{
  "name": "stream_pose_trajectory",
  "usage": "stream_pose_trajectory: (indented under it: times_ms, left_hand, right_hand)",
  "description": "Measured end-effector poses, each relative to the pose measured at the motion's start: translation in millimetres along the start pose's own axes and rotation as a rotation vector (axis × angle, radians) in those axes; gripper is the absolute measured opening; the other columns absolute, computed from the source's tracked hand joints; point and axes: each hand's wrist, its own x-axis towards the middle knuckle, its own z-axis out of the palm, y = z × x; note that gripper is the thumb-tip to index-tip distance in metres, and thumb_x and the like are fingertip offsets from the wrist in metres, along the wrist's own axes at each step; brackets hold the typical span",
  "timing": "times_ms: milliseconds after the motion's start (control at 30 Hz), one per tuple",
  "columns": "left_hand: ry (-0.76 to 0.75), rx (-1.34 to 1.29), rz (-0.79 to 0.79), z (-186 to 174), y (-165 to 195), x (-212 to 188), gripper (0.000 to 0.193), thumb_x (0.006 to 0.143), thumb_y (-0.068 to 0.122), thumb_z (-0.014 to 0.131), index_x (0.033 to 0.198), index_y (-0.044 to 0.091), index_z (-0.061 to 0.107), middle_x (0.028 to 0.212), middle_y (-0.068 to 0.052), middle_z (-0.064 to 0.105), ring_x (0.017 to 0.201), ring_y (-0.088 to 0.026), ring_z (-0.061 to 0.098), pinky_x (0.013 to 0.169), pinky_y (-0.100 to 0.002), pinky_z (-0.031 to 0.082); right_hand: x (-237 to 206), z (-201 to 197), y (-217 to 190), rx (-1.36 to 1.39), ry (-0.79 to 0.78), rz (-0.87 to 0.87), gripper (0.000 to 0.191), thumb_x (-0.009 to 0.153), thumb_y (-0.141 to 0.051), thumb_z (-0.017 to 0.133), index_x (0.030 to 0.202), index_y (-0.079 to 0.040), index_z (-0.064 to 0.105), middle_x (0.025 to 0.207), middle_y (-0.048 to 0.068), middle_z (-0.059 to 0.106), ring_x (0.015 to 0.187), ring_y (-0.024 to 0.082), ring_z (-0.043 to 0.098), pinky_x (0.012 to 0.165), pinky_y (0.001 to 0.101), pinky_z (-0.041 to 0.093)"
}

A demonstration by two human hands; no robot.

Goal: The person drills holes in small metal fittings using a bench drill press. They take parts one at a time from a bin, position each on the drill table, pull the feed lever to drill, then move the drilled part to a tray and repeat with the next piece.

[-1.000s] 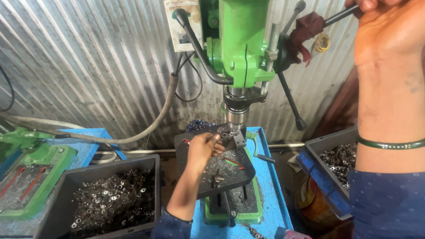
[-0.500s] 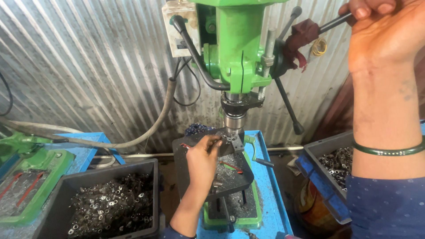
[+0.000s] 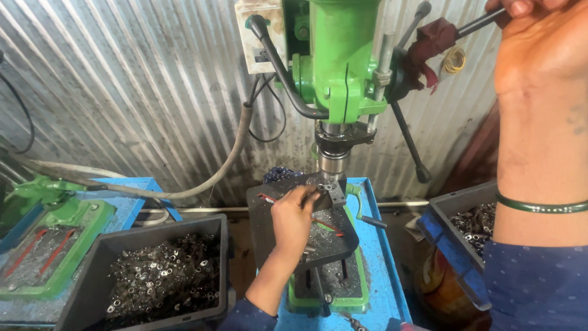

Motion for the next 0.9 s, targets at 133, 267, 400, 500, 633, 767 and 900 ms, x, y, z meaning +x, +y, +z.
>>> stream_pose_trajectory:
  times_ms: [133, 267, 400, 500, 633, 767, 900]
  left_hand:
    - [-0.074, 0.290, 0.233, 0.6, -6.2, -6.9, 0.030, 0.090, 0.015, 0.073, 0.119, 0.007, 0.073, 0.114, -0.015, 0.073, 0.106, -0.031, 0.069, 0.091, -0.042, 0.052]
    - [-0.167, 0.687, 0.382, 6.0, -3.4, -27.1, 0.072, 0.084, 0.027, 0.073, 0.145, 0.000, 0.046, 0.155, -0.016, 0.044, 0.144, -0.034, 0.038, 0.117, -0.053, 0.027]
    - [-0.225, 0.791, 0.316, 8.6, -1.8, -36.2, 0.097, 0.080, 0.036, 0.077, 0.157, 0.005, 0.027, 0.167, -0.012, 0.019, 0.153, -0.037, 0.016, 0.121, -0.059, 0.013]
    - [-0.220, 0.745, 0.287, 11.4, -2.6, -33.6, 0.101, 0.077, 0.038, 0.079, 0.156, 0.003, 0.028, 0.167, -0.015, 0.018, 0.153, -0.039, 0.017, 0.120, -0.061, 0.013]
    - [-0.258, 0.713, 0.218, 15.0, -5.1, -32.3, 0.102, 0.076, 0.038, 0.081, 0.155, 0.005, 0.027, 0.165, -0.015, 0.017, 0.152, -0.040, 0.015, 0.118, -0.064, 0.011]
    - [-0.211, 0.712, 0.241, 14.6, -10.4, -31.9, 0.099, 0.075, 0.037, 0.080, 0.155, 0.008, 0.030, 0.165, -0.013, 0.020, 0.152, -0.040, 0.016, 0.118, -0.065, 0.012]
    - [-0.197, 0.714, 0.259, 12.4, -13.4, -31.3, 0.094, 0.076, 0.036, 0.080, 0.154, 0.011, 0.033, 0.165, -0.013, 0.021, 0.151, -0.041, 0.017, 0.118, -0.066, 0.012]
  right_hand:
    - [-11.3, 8.8, -2.0, -0.036, -0.002, 0.017, 0.037, 0.106, -0.042, 0.058, 0.092, -0.009, 0.051, 0.107, 0.009, 0.058, 0.119, 0.025, 0.049, 0.109, 0.0481, 0.041]
    - [-71.6, 26.9, -4.7, -0.157, 0.036, -0.098, 0.036, 0.105, -0.043, 0.060, 0.093, -0.009, 0.054, 0.111, 0.009, 0.061, 0.125, 0.025, 0.050, 0.113, 0.0492, 0.041]
    - [-171.1, 38.3, 3.4, -0.164, 0.082, -0.162, 0.036, 0.103, -0.044, 0.063, 0.094, -0.010, 0.056, 0.115, 0.010, 0.064, 0.132, 0.025, 0.052, 0.116, 0.0503, 0.041]
    - [-209.0, 30.1, 19.1, -0.135, 0.075, -0.071, 0.036, 0.102, -0.045, 0.065, 0.094, -0.010, 0.057, 0.118, 0.010, 0.067, 0.136, 0.025, 0.053, 0.119, 0.0511, 0.041]
    - [-223.6, 15.3, 42.2, -0.040, 0.037, -0.041, 0.023, 0.098, -0.025, 0.079, 0.094, -0.010, 0.062, 0.127, 0.010, 0.066, 0.143, 0.026, 0.049, 0.126, 0.0568, 0.038]
    - [-234.2, 5.7, 59.1, -0.023, 0.040, -0.084, 0.017, 0.099, -0.018, 0.077, 0.098, -0.011, 0.062, 0.123, 0.008, 0.064, 0.133, 0.026, 0.054, 0.126, 0.0549, 0.038]
    - [-242.3, -2.2, 69.4, -0.016, 0.062, -0.099, 0.017, 0.099, -0.007, 0.076, 0.101, -0.013, 0.060, 0.117, 0.005, 0.062, 0.119, 0.024, 0.059, 0.122, 0.0528, 0.039]
